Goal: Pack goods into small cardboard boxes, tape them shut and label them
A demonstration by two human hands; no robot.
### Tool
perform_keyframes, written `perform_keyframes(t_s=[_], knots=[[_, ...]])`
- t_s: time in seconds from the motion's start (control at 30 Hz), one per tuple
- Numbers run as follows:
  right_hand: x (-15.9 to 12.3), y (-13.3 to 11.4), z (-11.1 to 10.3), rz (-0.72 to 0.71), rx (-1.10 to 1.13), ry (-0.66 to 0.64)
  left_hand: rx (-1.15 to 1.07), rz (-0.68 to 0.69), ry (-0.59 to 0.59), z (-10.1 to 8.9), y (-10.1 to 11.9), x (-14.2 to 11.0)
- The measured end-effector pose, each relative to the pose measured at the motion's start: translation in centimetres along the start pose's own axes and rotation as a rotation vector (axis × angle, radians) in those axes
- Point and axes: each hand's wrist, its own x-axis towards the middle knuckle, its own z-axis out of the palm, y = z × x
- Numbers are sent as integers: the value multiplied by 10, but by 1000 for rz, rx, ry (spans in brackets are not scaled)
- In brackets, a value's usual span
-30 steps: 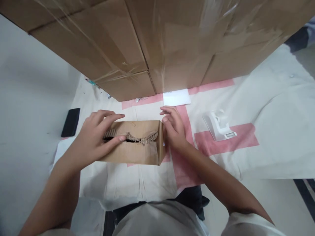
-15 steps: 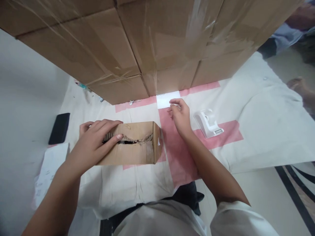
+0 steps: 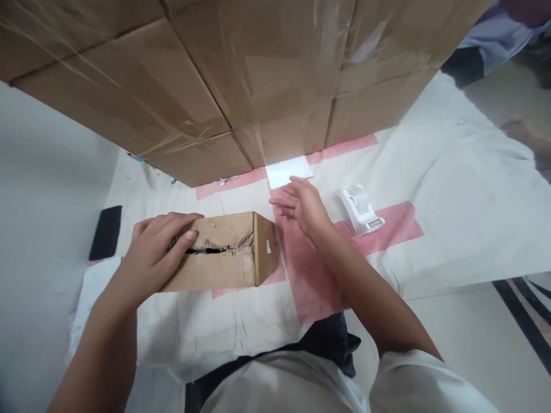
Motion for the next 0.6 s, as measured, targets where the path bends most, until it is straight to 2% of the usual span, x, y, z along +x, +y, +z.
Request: perform_keyframes(t_s=[0.17, 0.27, 0.37, 0.47, 0.6], knots=[[4, 1, -2, -33, 97, 72, 15, -10, -10, -1, 2, 0], [11, 5, -6, -159, -25, 156, 18, -19, -10, -1, 3, 1], [20, 7, -18, -275, -129, 148, 23, -6, 17, -1, 1, 0], [28, 4, -29, -341, -175, 61, 42, 32, 148, -4, -7, -7], [39, -2, -31, -323, -176, -52, 27, 59, 444, -12, -12, -25]])
